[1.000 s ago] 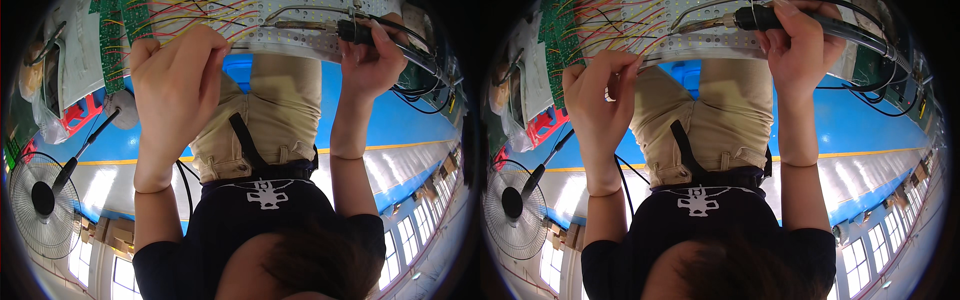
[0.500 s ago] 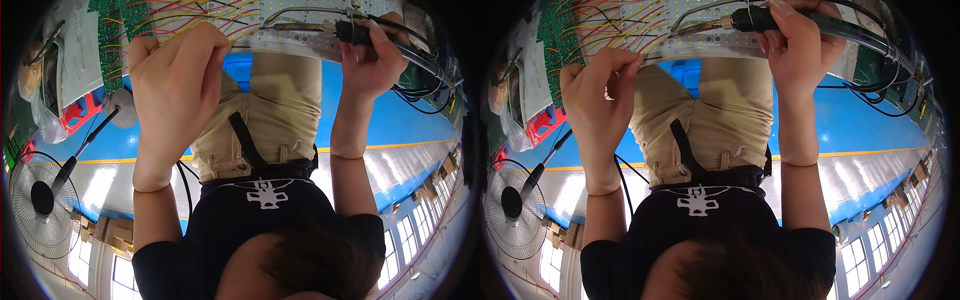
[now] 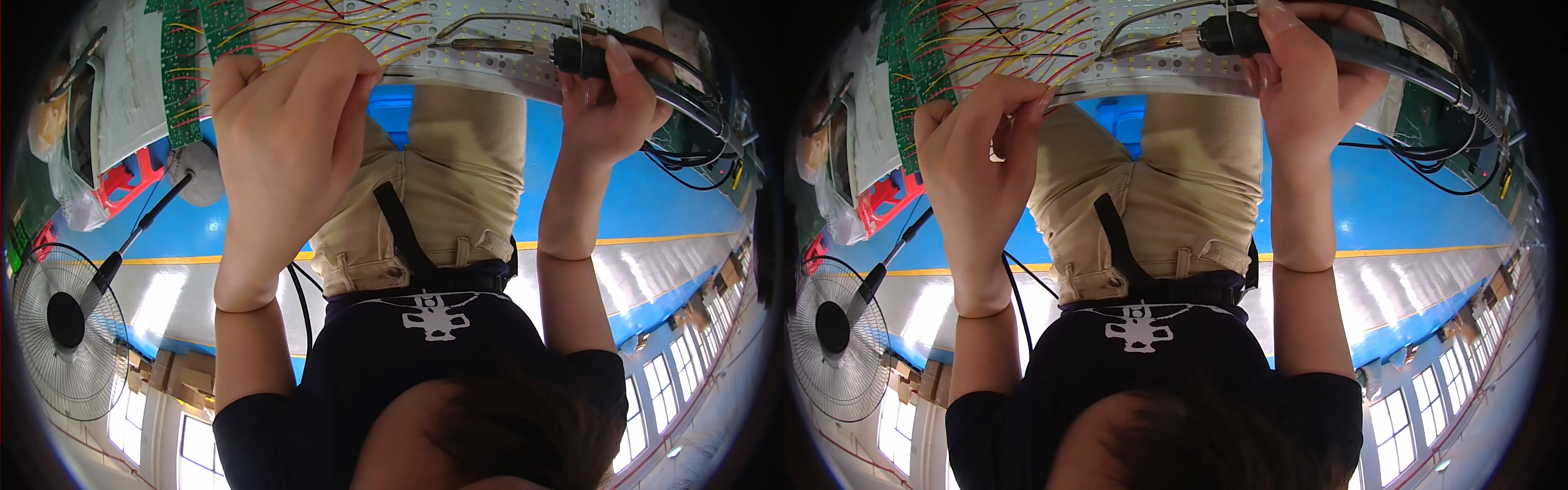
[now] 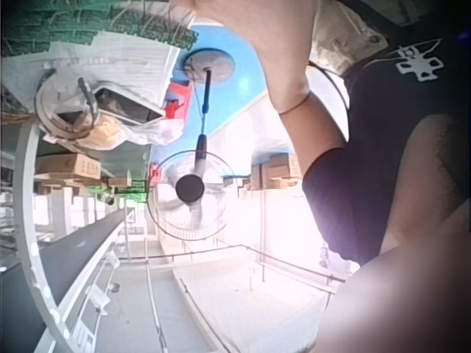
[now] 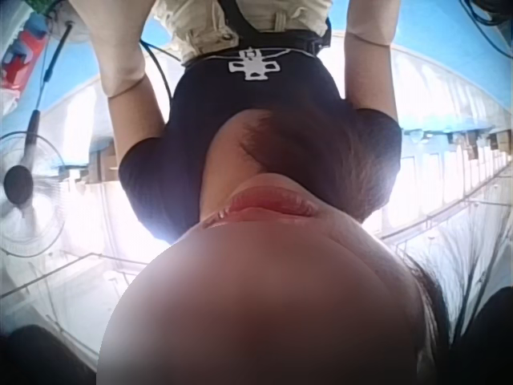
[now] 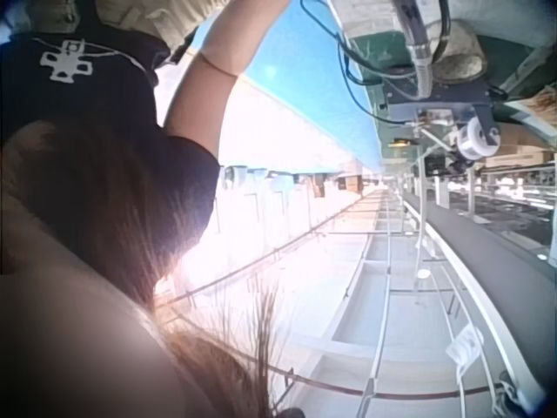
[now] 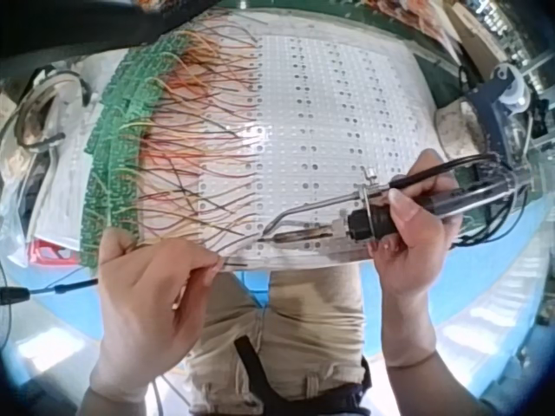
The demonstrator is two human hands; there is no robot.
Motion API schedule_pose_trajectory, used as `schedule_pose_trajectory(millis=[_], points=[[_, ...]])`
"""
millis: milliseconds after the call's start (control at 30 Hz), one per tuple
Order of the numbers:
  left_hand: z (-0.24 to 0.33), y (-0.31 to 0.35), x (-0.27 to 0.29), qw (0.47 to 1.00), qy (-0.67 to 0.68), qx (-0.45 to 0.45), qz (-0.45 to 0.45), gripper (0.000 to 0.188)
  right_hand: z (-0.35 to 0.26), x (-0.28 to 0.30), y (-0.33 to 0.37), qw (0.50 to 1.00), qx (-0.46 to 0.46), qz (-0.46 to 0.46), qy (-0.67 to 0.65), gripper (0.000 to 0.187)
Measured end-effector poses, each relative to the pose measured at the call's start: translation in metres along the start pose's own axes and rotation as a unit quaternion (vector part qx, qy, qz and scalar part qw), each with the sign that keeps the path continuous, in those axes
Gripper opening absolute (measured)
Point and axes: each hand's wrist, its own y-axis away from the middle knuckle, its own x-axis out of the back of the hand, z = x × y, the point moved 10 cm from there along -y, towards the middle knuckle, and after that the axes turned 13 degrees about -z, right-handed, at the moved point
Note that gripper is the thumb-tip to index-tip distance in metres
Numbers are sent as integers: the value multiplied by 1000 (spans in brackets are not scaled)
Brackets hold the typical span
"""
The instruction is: The person solders electrical wires onto small circuit boards using a soldering iron. The circuit boards are part of a large LED panel array.
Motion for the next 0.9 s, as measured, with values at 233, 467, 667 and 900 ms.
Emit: schedule_pose_trajectory(millis=[233, 467, 667, 900], points=[[-1, 0, -2, 1000, -4, 7, -6, 12, -6, -1, -2, 996, 84, -24, 17, 20], [-1, 0, -2, 1000, -9, 9, -4, 12, -5, -2, -6, 997, 64, -29, -22, 19], [-1, 0, -1, 1000, -7, 4, 4, 12, 14, -1, -9, 980, -81, 36, -178, 8], [-1, 0, -1, 1000, 0, 8, 3, 11, 17, -6, -10, 956, -142, 61, -251, 16]])
